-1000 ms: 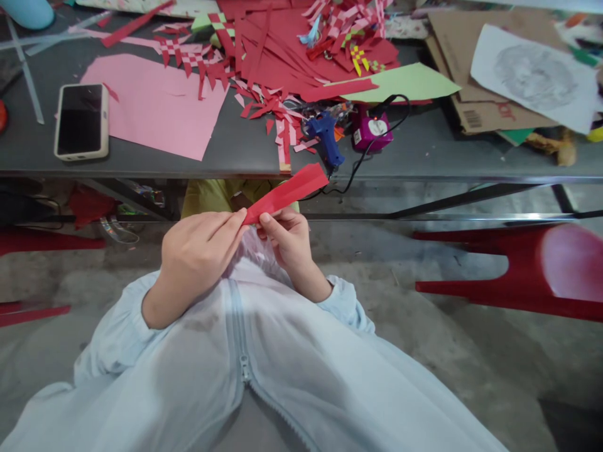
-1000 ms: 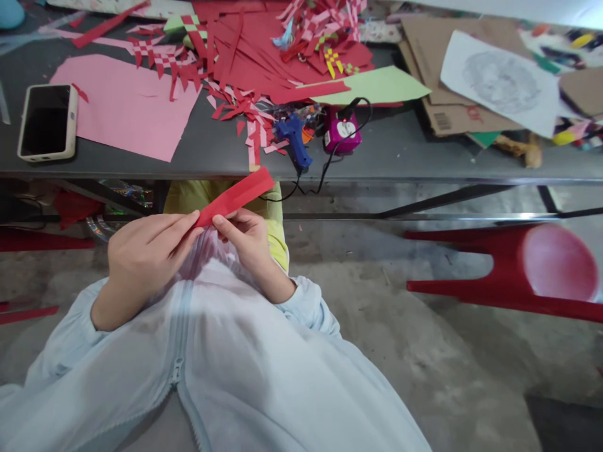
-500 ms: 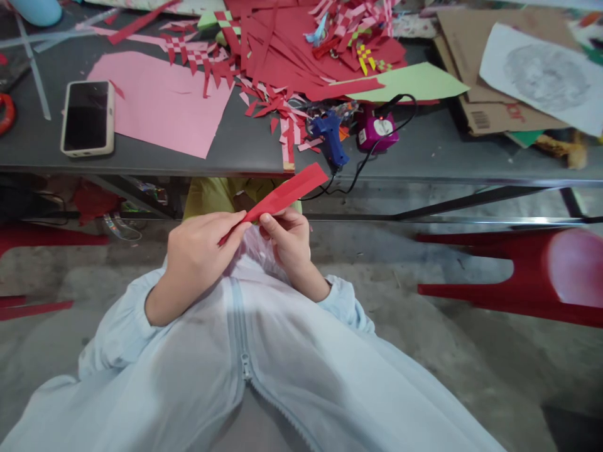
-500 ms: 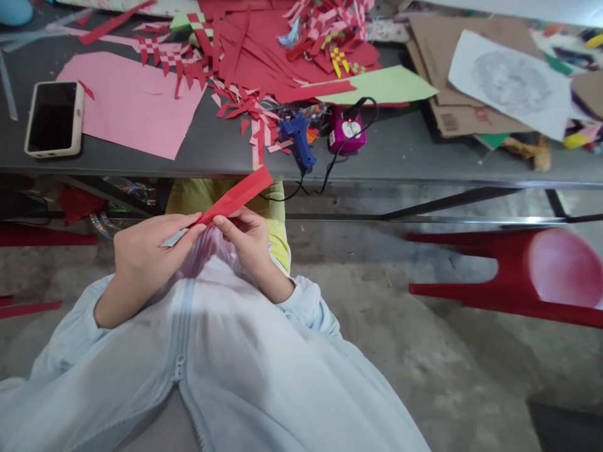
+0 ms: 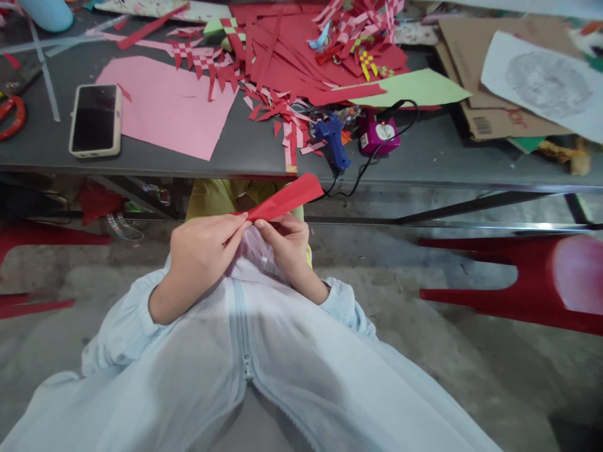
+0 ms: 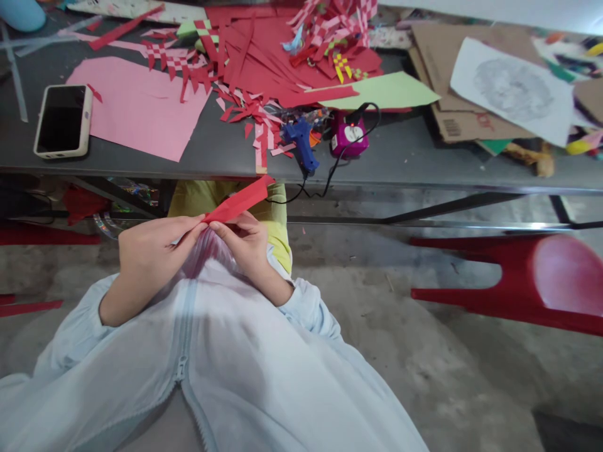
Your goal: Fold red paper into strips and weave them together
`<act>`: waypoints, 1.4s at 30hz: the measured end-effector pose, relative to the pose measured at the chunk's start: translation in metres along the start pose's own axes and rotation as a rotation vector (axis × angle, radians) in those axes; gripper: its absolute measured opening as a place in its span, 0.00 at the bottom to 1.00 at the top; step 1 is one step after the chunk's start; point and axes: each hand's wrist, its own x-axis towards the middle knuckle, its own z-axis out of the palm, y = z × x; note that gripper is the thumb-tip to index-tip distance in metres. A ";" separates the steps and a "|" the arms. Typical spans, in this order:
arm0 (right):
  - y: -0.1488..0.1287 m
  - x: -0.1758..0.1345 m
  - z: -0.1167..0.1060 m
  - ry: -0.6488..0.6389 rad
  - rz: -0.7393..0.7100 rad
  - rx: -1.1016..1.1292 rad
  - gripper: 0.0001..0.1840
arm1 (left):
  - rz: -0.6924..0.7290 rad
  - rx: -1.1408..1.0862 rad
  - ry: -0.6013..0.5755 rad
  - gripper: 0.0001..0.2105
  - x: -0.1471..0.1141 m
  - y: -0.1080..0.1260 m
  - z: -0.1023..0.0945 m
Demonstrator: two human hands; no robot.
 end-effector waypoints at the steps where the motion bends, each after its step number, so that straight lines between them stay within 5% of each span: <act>1: 0.000 0.000 0.000 0.014 0.032 0.004 0.14 | 0.020 0.013 0.006 0.12 0.000 -0.001 0.000; 11: -0.006 0.000 0.002 0.045 0.156 0.076 0.21 | 0.040 0.028 0.012 0.11 0.000 0.000 0.002; 42: 0.004 0.002 -0.009 0.013 0.077 0.026 0.17 | 0.031 0.058 -0.003 0.12 0.003 0.001 0.000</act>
